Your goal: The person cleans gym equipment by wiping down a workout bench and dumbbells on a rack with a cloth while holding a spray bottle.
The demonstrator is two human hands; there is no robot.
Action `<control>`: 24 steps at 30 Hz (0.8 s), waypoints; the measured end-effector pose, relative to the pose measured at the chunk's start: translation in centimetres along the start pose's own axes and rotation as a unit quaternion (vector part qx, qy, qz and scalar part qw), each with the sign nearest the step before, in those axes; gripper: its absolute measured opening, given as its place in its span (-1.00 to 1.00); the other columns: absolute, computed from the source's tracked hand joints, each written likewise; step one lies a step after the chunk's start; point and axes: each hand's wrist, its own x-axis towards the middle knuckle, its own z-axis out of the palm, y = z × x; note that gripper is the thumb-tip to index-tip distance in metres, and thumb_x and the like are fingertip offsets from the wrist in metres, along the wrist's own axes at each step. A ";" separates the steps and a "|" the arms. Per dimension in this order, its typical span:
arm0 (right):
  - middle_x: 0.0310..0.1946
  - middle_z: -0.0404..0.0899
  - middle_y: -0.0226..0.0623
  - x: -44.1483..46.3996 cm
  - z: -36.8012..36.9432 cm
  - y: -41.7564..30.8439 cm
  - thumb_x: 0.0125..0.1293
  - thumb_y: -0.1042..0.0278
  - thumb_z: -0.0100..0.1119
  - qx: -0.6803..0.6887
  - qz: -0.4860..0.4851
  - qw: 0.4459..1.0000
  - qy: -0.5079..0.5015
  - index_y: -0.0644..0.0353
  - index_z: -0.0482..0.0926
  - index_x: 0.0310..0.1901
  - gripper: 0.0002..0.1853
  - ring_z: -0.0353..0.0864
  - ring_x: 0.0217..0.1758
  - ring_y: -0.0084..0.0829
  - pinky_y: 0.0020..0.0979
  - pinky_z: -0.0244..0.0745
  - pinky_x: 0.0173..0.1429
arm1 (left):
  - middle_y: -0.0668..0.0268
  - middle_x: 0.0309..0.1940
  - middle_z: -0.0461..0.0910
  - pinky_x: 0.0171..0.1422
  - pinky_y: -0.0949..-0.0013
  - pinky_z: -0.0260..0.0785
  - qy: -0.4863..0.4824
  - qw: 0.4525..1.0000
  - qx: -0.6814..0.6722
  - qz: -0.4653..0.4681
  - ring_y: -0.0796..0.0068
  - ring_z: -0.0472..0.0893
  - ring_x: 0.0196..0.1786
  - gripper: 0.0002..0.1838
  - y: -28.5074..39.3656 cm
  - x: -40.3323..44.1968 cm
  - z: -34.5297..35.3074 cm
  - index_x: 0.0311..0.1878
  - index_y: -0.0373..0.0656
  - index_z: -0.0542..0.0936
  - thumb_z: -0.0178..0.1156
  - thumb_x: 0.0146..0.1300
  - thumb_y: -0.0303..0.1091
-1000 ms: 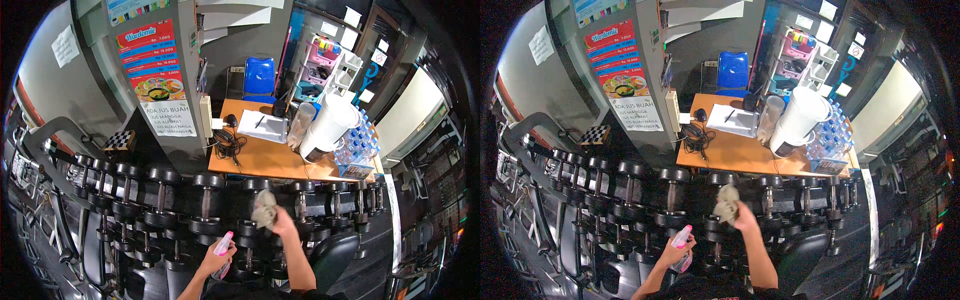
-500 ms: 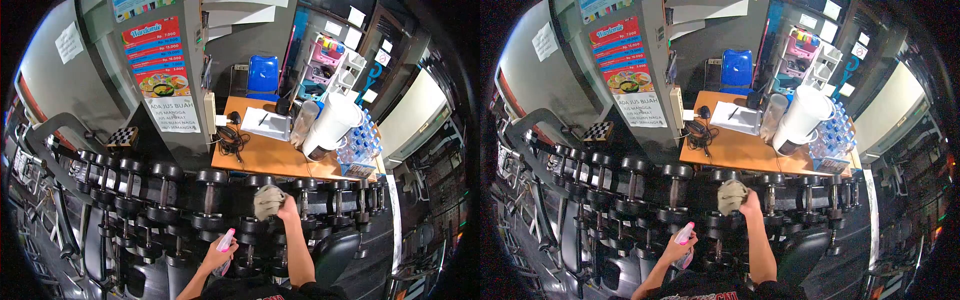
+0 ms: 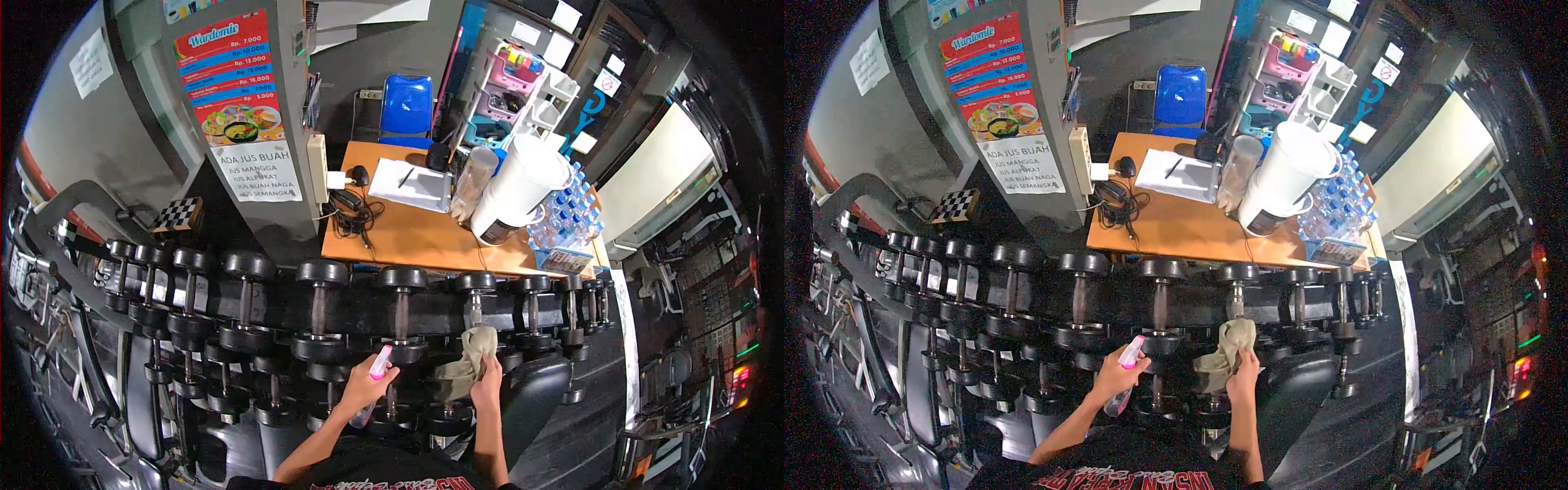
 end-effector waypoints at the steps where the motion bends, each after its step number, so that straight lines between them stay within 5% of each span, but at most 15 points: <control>1: -0.12 0.59 -0.16 -0.2 -0.3 0.2 0.33 0.36 -0.07 -0.002 -0.008 1.000 0.013 0.36 0.45 0.04 -0.67 0.61 -0.05 -0.27 -0.23 0.55 0.00 | 0.30 -0.64 0.54 -0.54 0.41 0.36 -0.002 1.000 -0.001 0.001 0.55 0.55 -0.64 -0.75 0.0 0.1 0.2 -0.27 -0.23 0.51 0.34 0.15 -0.30; 6: -0.11 0.56 -0.24 -0.2 0.6 0.6 0.33 0.35 -0.02 0.002 0.001 0.997 0.073 0.30 0.45 0.06 -0.68 0.60 -0.07 -0.31 -0.30 0.54 -0.02 | 0.39 -0.60 0.51 -0.57 0.46 0.35 0.005 1.000 0.009 -0.030 0.64 0.51 -0.65 -0.81 0.4 0.5 0.9 -0.28 -0.23 0.51 0.28 0.21 -0.33; 12: -0.01 0.53 -0.30 4.9 4.9 2.6 0.41 0.38 -0.02 -0.173 -0.167 0.971 0.003 0.29 0.42 0.15 -0.67 0.52 -0.02 -0.44 -0.39 0.39 0.07 | 0.32 -0.68 0.51 -0.55 0.41 0.35 0.039 0.999 -0.032 -0.013 0.56 0.55 -0.65 -0.77 0.1 1.4 1.6 -0.33 -0.23 0.51 0.32 0.17 -0.29; 14: 0.01 0.56 -0.11 7.5 6.8 4.6 0.36 0.47 -0.02 -0.352 -0.259 0.899 -0.038 0.33 0.47 0.08 -0.71 0.55 0.04 -0.29 -0.37 0.41 0.08 | 0.31 -0.67 0.52 -0.55 0.41 0.35 0.045 0.999 -0.027 -0.002 0.56 0.55 -0.64 -0.77 0.0 1.4 1.6 -0.33 -0.23 0.51 0.31 0.18 -0.29; 16: 0.06 0.53 0.03 6.8 10.9 5.1 0.23 0.59 -0.01 -0.487 -0.252 0.833 -0.068 0.25 0.50 0.07 -0.65 0.55 0.12 -0.14 -0.31 0.46 0.09 | 0.31 -0.66 0.53 -0.55 0.42 0.36 0.048 0.999 -0.022 0.009 0.57 0.54 -0.63 -0.77 0.1 1.1 1.6 -0.32 -0.24 0.51 0.31 0.18 -0.29; 18: 0.04 0.53 0.02 8.3 12.0 8.7 0.13 0.60 -0.01 -0.589 -0.419 0.664 -0.190 0.11 0.53 0.08 -0.56 0.52 0.13 -0.08 -0.27 0.52 0.07 | 0.29 -0.62 0.54 -0.54 0.44 0.38 0.058 0.997 -0.029 -0.042 0.58 0.53 -0.63 -0.78 0.5 0.4 1.3 -0.31 -0.24 0.51 0.29 0.19 -0.30; 19: 0.04 0.53 0.02 8.1 12.0 8.9 0.13 0.60 -0.01 -0.589 -0.418 0.665 -0.192 0.11 0.53 0.08 -0.56 0.52 0.13 -0.08 -0.27 0.52 0.07 | 0.29 -0.62 0.54 -0.54 0.44 0.38 0.059 0.997 -0.029 -0.043 0.58 0.53 -0.63 -0.78 0.4 0.0 1.1 -0.31 -0.24 0.51 0.29 0.19 -0.30; 21: 0.11 0.50 -0.07 6.3 12.4 7.6 0.16 0.54 0.01 -0.700 -0.334 0.573 -0.262 0.06 0.57 0.02 -0.62 0.56 0.05 -0.03 -0.17 0.50 0.11 | 0.30 -0.61 0.54 -0.53 0.46 0.38 0.049 0.995 -0.044 -0.068 0.59 0.52 -0.63 -0.79 -0.2 -0.9 0.4 -0.29 -0.24 0.51 0.29 0.19 -0.30; 24: -0.07 0.60 -0.06 5.9 9.7 7.5 0.15 0.50 0.02 -0.652 -0.263 0.625 -0.340 -0.09 0.55 0.06 -0.58 0.59 -0.04 -0.04 -0.14 0.51 0.03 | 0.34 -0.61 0.53 -0.54 0.46 0.37 0.047 0.990 -0.086 -0.101 0.62 0.51 -0.63 -0.80 -1.5 -2.4 -0.6 -0.26 -0.24 0.52 0.28 0.20 -0.32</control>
